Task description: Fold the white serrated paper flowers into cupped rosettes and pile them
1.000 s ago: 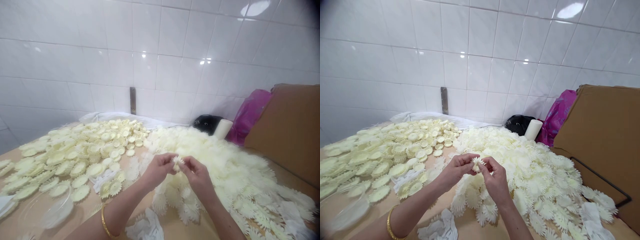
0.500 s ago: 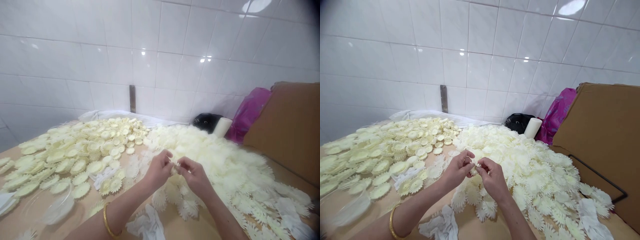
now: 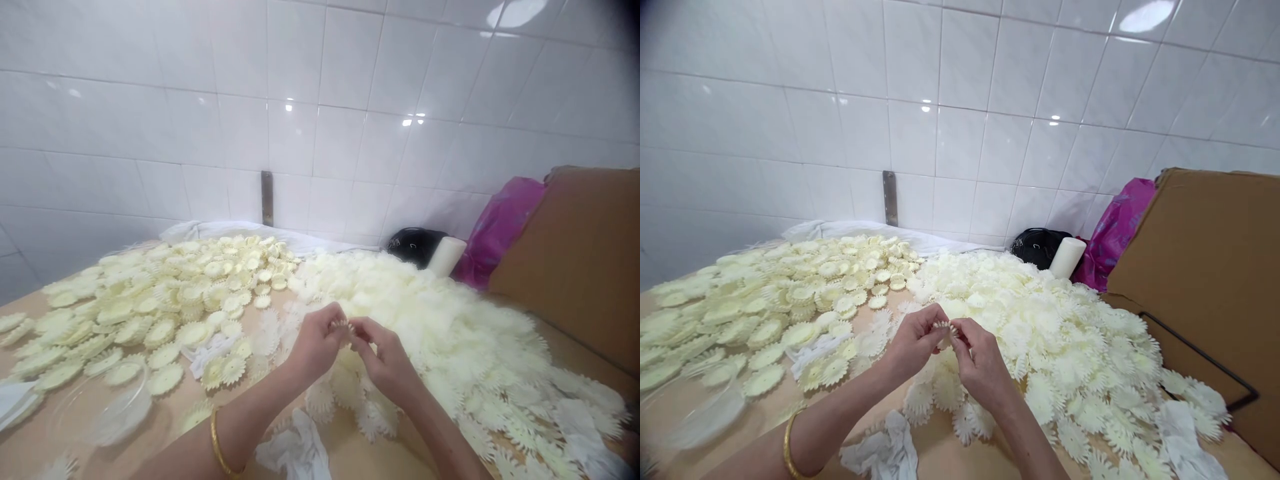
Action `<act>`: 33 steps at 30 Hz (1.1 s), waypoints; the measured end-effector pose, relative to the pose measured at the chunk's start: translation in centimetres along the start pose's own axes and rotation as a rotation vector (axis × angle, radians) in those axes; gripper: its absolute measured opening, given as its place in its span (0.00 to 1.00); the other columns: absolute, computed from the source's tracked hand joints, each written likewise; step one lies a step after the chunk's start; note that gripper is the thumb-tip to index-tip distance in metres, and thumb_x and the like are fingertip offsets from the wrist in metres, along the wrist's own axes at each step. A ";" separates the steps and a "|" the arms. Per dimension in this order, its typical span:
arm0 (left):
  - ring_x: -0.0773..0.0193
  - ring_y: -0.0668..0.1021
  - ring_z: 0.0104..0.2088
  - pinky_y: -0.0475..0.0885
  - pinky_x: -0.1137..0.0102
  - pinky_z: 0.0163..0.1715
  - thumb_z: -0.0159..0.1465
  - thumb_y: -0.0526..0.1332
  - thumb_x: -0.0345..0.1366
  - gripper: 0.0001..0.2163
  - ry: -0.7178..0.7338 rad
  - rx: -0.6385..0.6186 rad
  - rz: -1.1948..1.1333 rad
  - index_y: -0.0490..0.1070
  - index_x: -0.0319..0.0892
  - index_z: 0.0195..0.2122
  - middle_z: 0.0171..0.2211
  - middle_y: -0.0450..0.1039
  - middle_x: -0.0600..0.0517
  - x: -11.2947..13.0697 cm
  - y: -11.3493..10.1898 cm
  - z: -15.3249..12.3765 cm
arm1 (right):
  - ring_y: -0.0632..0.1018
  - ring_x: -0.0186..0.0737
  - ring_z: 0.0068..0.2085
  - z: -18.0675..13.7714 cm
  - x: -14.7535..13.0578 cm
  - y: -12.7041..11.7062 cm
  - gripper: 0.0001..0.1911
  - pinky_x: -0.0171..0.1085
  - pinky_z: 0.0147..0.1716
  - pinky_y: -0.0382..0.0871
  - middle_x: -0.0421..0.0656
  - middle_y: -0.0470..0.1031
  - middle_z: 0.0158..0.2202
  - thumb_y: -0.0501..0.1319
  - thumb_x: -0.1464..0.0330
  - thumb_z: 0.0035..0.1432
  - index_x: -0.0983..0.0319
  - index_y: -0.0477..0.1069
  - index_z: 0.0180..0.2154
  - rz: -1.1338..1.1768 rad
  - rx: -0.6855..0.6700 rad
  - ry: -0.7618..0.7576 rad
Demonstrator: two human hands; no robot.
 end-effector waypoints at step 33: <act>0.73 0.68 0.23 0.65 0.75 0.26 0.54 0.61 0.38 0.10 -0.346 -0.062 -0.829 0.62 0.38 0.25 0.22 0.63 0.55 -0.7 2.2 -0.5 | 0.66 0.40 0.31 -1.1 -2.1 0.8 0.10 0.40 0.31 0.60 0.44 0.67 0.27 0.50 0.78 0.52 0.63 0.68 0.31 -0.541 0.326 -0.370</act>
Point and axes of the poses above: each hand's wrist, its own z-axis towards the middle knuckle, its own y-axis out of the palm, x = y × z, the point moved 6 cm from there along z, towards the middle knuckle
